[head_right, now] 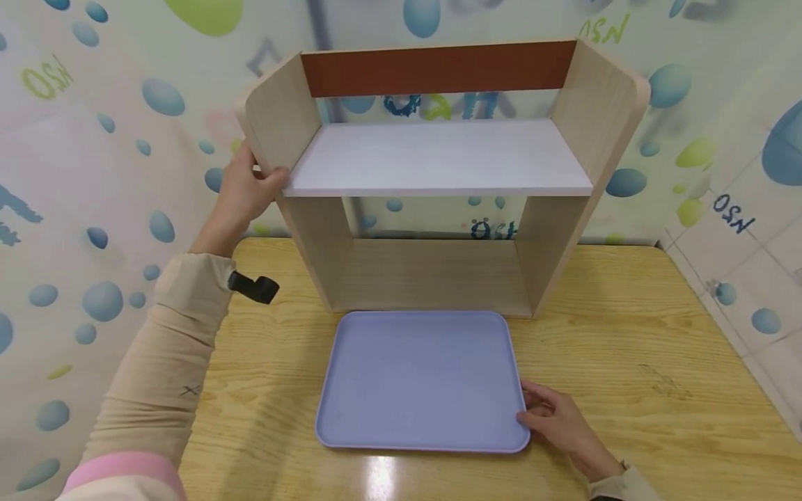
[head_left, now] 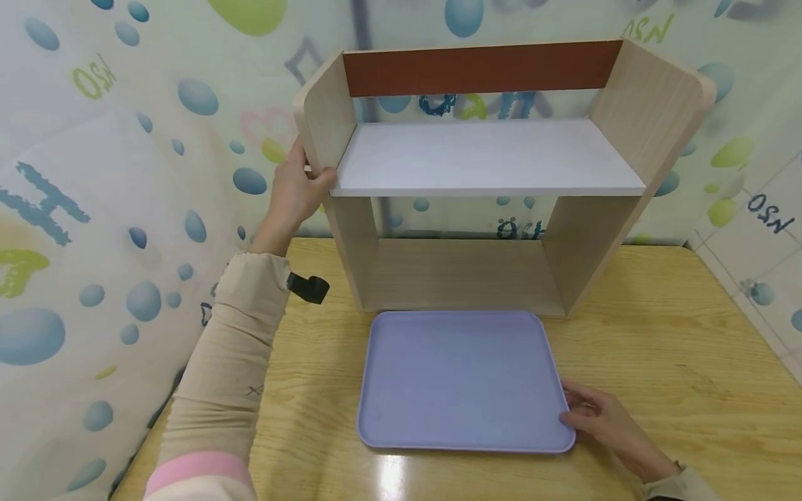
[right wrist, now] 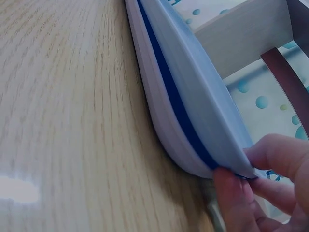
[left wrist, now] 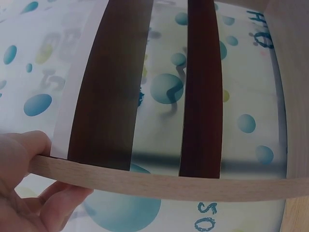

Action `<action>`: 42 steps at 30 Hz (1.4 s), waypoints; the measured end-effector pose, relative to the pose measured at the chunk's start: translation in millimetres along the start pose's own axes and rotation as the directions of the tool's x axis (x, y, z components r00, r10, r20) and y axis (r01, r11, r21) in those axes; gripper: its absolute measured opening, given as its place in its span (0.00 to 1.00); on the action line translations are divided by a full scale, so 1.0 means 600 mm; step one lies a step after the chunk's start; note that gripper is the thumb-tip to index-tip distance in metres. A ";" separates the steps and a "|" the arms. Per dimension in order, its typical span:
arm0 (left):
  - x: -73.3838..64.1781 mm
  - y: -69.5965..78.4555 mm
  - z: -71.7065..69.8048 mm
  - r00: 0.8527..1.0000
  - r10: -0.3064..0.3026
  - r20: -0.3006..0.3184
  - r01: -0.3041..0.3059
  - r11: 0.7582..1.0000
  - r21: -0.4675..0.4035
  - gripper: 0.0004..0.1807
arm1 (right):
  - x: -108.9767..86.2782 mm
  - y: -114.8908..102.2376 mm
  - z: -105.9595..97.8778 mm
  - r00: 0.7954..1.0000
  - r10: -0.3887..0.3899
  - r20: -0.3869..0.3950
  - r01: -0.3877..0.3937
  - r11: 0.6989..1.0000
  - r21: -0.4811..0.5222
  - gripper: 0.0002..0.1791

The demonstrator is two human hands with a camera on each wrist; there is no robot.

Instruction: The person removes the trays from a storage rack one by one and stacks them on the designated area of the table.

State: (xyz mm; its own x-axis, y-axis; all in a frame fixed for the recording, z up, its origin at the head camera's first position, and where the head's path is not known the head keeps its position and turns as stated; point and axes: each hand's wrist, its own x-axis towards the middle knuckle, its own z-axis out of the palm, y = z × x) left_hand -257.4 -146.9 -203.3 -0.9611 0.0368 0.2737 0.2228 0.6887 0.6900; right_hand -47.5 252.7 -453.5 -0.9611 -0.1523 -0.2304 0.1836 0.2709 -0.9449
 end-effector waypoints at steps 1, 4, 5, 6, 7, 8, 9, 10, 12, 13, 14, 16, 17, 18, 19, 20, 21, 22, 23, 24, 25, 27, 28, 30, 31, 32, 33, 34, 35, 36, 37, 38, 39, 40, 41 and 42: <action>0.000 0.000 0.000 1.000 0.001 -0.001 -0.001 1.000 -0.003 0.29 | 0.000 0.000 0.000 1.000 -0.004 -0.002 0.004 1.000 -0.005 0.37; 0.000 0.000 0.000 1.000 0.005 -0.003 -0.005 1.000 -0.012 0.29 | -0.001 0.000 0.001 1.000 -0.022 -0.009 0.022 1.000 -0.016 0.36; 0.000 0.000 0.000 1.000 0.006 -0.004 -0.006 1.000 -0.013 0.29 | -0.001 0.000 0.002 1.000 -0.025 -0.009 0.025 1.000 -0.017 0.36; 0.000 0.000 0.000 1.000 0.002 -0.004 -0.002 1.000 -0.013 0.30 | -0.001 0.000 0.002 1.000 -0.028 -0.005 0.028 0.999 -0.015 0.36; 0.000 0.000 0.000 1.000 0.002 -0.005 -0.002 1.000 -0.015 0.30 | -0.001 0.000 0.002 0.999 -0.040 0.007 0.040 0.999 -0.015 0.36; -0.001 0.000 0.000 1.000 -0.001 -0.004 0.001 1.000 -0.016 0.30 | -0.001 0.001 0.002 0.999 -0.042 0.013 0.042 0.999 -0.012 0.36; -0.001 0.000 0.000 1.000 -0.005 -0.004 0.005 1.000 -0.015 0.30 | -0.001 0.001 0.002 0.999 -0.046 0.019 0.046 0.999 -0.011 0.36; -0.001 0.000 0.000 1.000 -0.009 -0.002 0.009 1.000 -0.013 0.30 | -0.001 0.001 0.002 0.998 -0.052 0.024 0.052 0.999 -0.013 0.36; -0.001 0.000 0.001 1.000 -0.007 -0.003 0.007 1.000 -0.013 0.30 | -0.001 0.002 0.002 0.997 -0.065 0.030 0.066 0.998 -0.013 0.36; -0.001 0.000 0.001 1.000 -0.005 -0.003 0.005 1.000 -0.014 0.30 | -0.001 0.003 0.002 0.997 -0.071 0.031 0.071 0.997 -0.017 0.35; 0.000 0.000 0.001 1.000 -0.003 -0.004 0.003 1.000 -0.014 0.30 | 0.000 0.003 0.003 0.997 -0.069 0.029 0.070 0.997 -0.017 0.35; 0.000 -0.001 0.002 1.000 0.001 -0.004 -0.001 1.000 -0.012 0.30 | 0.000 0.003 0.003 0.997 -0.070 0.033 0.070 0.997 -0.016 0.36; 0.000 -0.001 0.002 1.000 0.003 -0.004 -0.003 1.000 -0.011 0.30 | 0.000 0.002 0.004 0.998 -0.061 0.033 0.061 0.998 -0.013 0.36; 0.001 -0.001 0.002 1.000 0.004 -0.005 -0.004 1.000 -0.010 0.30 | 0.000 0.002 0.004 0.998 -0.053 0.034 0.053 0.999 -0.012 0.36; 0.001 -0.001 0.002 1.000 0.002 -0.004 -0.002 1.000 -0.008 0.30 | 0.001 0.002 0.004 0.998 -0.045 0.036 0.046 0.999 -0.012 0.36; 0.001 -0.001 0.002 1.000 0.000 -0.004 0.000 1.000 -0.007 0.30 | 0.001 0.001 0.004 0.998 -0.040 0.039 0.040 0.999 -0.013 0.37; 0.001 -0.001 0.002 1.000 0.002 -0.005 -0.002 1.000 -0.007 0.30 | 0.001 0.001 0.005 0.999 -0.031 0.039 0.031 0.999 -0.014 0.37; 0.001 -0.002 0.002 1.000 0.005 -0.007 -0.005 1.000 -0.007 0.30 | 0.001 0.000 0.005 0.999 -0.023 0.039 0.024 1.000 -0.014 0.37; 0.002 -0.002 0.001 1.000 0.007 -0.008 -0.007 1.000 -0.007 0.30 | 0.001 0.000 0.005 0.999 -0.025 0.040 0.026 1.000 -0.017 0.38; 0.002 -0.002 0.001 1.000 0.010 -0.008 -0.010 1.000 -0.009 0.30 | 0.002 0.000 0.005 0.999 -0.027 0.043 0.028 0.999 -0.017 0.38; 0.002 -0.003 0.001 1.000 0.012 -0.009 -0.012 1.000 -0.009 0.30 | 0.002 0.000 0.005 0.999 -0.029 0.045 0.030 0.999 -0.017 0.38; 0.002 -0.003 0.001 1.000 0.018 -0.009 -0.019 1.000 -0.012 0.29 | 0.002 0.000 0.006 0.999 -0.033 0.044 0.033 0.999 -0.013 0.38; 0.002 -0.003 0.001 1.000 0.017 -0.008 -0.017 1.000 -0.011 0.29 | 0.001 0.000 0.007 0.999 -0.034 0.042 0.034 0.999 -0.011 0.38; 0.003 -0.003 0.001 1.000 0.013 -0.006 -0.013 1.000 -0.013 0.30 | 0.001 0.001 0.007 0.999 -0.039 0.038 0.039 0.999 -0.007 0.38; 0.003 -0.003 0.001 1.000 0.012 -0.007 -0.012 1.000 -0.013 0.30 | 0.001 0.002 0.008 0.998 -0.044 0.036 0.044 0.999 -0.003 0.38; 0.003 -0.002 0.002 1.000 0.008 -0.006 -0.008 1.000 -0.012 0.30 | 0.001 0.003 0.008 0.998 -0.051 0.033 0.051 0.999 -0.002 0.38; 0.003 -0.002 0.002 1.000 0.005 -0.006 -0.005 1.000 -0.009 0.30 | 0.001 0.004 0.007 0.998 -0.061 0.032 0.061 0.998 -0.001 0.37; 0.003 -0.001 0.002 1.000 0.001 -0.005 -0.002 1.000 -0.007 0.30 | 0.001 0.005 0.007 0.997 -0.071 0.034 0.071 0.997 0.001 0.37; 0.003 -0.001 0.002 1.000 0.002 -0.005 -0.002 1.000 -0.008 0.30 | 0.001 0.005 0.007 0.996 -0.084 0.034 0.084 0.996 0.001 0.37; 0.003 -0.001 0.002 1.000 0.003 -0.007 -0.003 1.000 -0.008 0.30 | 0.001 0.006 0.006 0.995 -0.093 0.034 0.093 0.996 -0.003 0.36; 0.002 -0.001 0.002 1.000 0.002 -0.006 -0.002 1.000 -0.008 0.30 | 0.001 0.007 0.005 0.994 -0.101 0.036 0.101 0.995 -0.007 0.36; 0.002 -0.001 0.002 1.000 0.002 -0.006 -0.002 1.000 -0.009 0.30 | 0.001 0.007 0.005 0.994 -0.107 0.037 0.108 0.994 -0.013 0.36; 0.002 -0.001 0.002 1.000 0.006 -0.007 -0.006 1.000 -0.011 0.30 | 0.001 0.007 0.004 0.993 -0.108 0.039 0.109 0.994 -0.017 0.36; 0.002 -0.002 0.002 1.000 0.009 -0.009 -0.009 1.000 -0.014 0.29 | 0.001 0.007 0.003 0.994 -0.103 0.042 0.104 0.994 -0.020 0.36; 0.002 -0.003 0.002 1.000 0.013 -0.011 -0.013 1.000 -0.017 0.29 | 0.002 0.007 0.003 0.994 -0.098 0.043 0.099 0.995 -0.024 0.36; 0.002 -0.003 0.002 1.000 0.012 -0.010 -0.012 1.000 -0.016 0.29 | 0.002 0.007 0.002 0.995 -0.093 0.044 0.094 0.995 -0.028 0.36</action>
State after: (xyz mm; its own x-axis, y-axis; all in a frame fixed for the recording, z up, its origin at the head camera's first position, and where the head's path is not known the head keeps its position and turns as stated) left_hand -259.1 -147.2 -204.9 -0.9566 0.0376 0.2891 0.2373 0.6768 0.6969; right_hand -47.5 252.4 -457.7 -0.9641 -0.2180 -0.1518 0.0867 0.2821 -0.9555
